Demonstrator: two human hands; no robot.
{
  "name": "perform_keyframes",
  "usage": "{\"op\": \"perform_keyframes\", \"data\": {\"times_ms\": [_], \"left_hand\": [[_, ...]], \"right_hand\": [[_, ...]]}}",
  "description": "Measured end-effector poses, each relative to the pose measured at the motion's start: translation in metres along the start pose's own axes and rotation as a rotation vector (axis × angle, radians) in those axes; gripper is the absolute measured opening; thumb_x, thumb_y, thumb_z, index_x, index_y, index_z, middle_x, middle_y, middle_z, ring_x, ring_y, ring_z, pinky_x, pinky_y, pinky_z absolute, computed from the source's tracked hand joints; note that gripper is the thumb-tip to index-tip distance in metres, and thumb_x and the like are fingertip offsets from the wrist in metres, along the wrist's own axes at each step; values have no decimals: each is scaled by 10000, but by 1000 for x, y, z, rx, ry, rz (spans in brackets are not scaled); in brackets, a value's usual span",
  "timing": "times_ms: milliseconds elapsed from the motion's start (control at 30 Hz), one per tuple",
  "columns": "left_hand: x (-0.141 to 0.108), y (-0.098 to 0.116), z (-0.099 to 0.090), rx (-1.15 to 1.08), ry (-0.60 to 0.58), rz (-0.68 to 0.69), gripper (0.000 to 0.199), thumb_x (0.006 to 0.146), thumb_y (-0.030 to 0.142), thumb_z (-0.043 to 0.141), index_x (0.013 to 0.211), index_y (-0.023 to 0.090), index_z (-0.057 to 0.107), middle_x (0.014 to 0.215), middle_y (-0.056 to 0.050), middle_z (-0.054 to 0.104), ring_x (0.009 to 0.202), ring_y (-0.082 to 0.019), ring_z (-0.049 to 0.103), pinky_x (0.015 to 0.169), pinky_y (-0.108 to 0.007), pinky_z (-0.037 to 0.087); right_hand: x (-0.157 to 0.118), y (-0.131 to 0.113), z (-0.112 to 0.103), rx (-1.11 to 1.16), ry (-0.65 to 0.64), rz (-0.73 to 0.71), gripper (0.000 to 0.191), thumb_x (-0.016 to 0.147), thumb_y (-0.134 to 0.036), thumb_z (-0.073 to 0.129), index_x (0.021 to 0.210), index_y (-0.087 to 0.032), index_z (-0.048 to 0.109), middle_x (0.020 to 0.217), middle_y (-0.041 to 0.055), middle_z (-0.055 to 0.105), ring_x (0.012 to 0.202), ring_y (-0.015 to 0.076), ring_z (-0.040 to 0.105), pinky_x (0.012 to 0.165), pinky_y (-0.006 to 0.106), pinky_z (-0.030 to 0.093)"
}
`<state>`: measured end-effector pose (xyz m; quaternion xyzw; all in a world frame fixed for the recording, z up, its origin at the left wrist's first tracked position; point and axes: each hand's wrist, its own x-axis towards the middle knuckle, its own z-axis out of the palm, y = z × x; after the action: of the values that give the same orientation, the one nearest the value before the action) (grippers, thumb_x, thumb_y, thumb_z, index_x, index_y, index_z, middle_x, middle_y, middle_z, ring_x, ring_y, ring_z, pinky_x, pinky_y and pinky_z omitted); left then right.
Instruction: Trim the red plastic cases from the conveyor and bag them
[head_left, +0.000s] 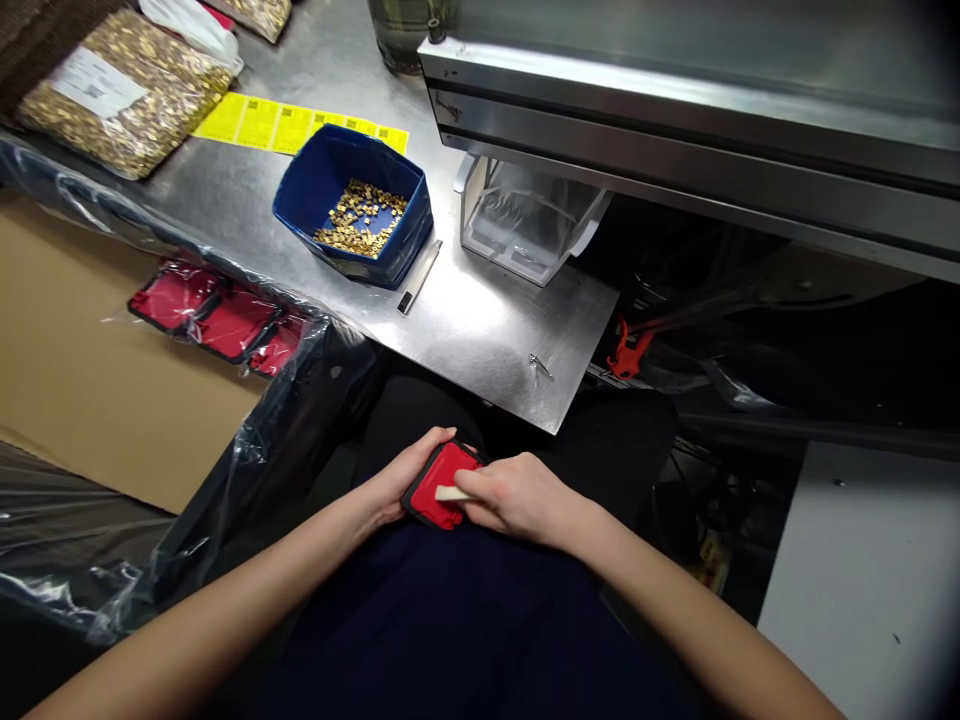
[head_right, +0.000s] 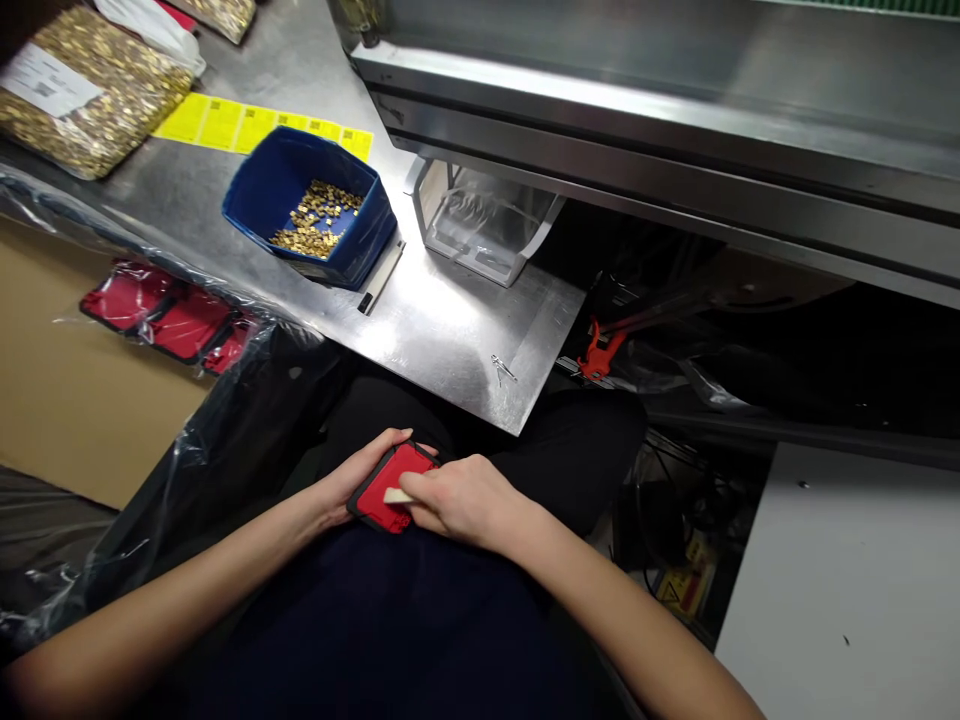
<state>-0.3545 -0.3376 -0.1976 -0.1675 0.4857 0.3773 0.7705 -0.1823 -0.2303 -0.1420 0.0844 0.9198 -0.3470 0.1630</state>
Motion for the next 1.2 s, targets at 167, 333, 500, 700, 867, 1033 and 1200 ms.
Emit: {"op": "perform_keyframes", "data": {"times_ms": [167,333,500,700,867,1033,1200], "left_hand": [[4,-2,-2,11,-21,7,450,891,536,650,946,103,761,832,-132,774,665,-214,702,606,-277,565],[9,-6,-6,4,-30,47,461,873,531,659,918,83,758,843,-142,771,692,-221,705,633,-282,570],[8,-8,-9,4,-48,68,472,846,540,688,940,83,758,846,-136,770,699,-216,707,650,-281,572],[6,-11,-11,23,-34,120,487,844,566,684,934,93,753,777,-110,755,612,-193,673,578,-263,534],[8,-16,-11,43,4,160,481,834,580,706,878,103,744,755,-107,748,610,-202,672,566,-269,530],[7,-18,-11,46,12,156,481,855,577,678,919,105,750,804,-123,762,663,-216,697,592,-274,547],[5,-17,-12,44,21,153,495,852,595,691,921,109,751,775,-107,755,621,-199,679,560,-258,535]], "right_hand": [[-3,6,7,2,-7,-53,118,1032,-312,506,963,-230,555,827,-30,686,678,95,591,566,273,202],[-2,10,18,-26,-3,-70,115,1007,-307,524,922,-231,522,805,-40,682,653,97,575,559,279,190],[2,6,17,-56,-25,-73,98,989,-309,549,933,-233,524,847,-31,701,702,112,609,568,280,190],[-3,1,12,-10,5,74,178,1057,-343,430,974,-234,543,794,-27,682,641,114,592,581,264,218],[1,-5,12,16,29,130,184,1046,-371,469,961,-229,550,789,-26,689,626,112,591,574,255,213],[4,-10,11,7,4,159,164,1026,-362,495,963,-241,586,769,-28,702,591,110,593,556,265,186],[-1,-12,15,29,19,227,162,1037,-372,479,1005,-243,570,796,-25,725,623,122,636,562,258,199]]}}
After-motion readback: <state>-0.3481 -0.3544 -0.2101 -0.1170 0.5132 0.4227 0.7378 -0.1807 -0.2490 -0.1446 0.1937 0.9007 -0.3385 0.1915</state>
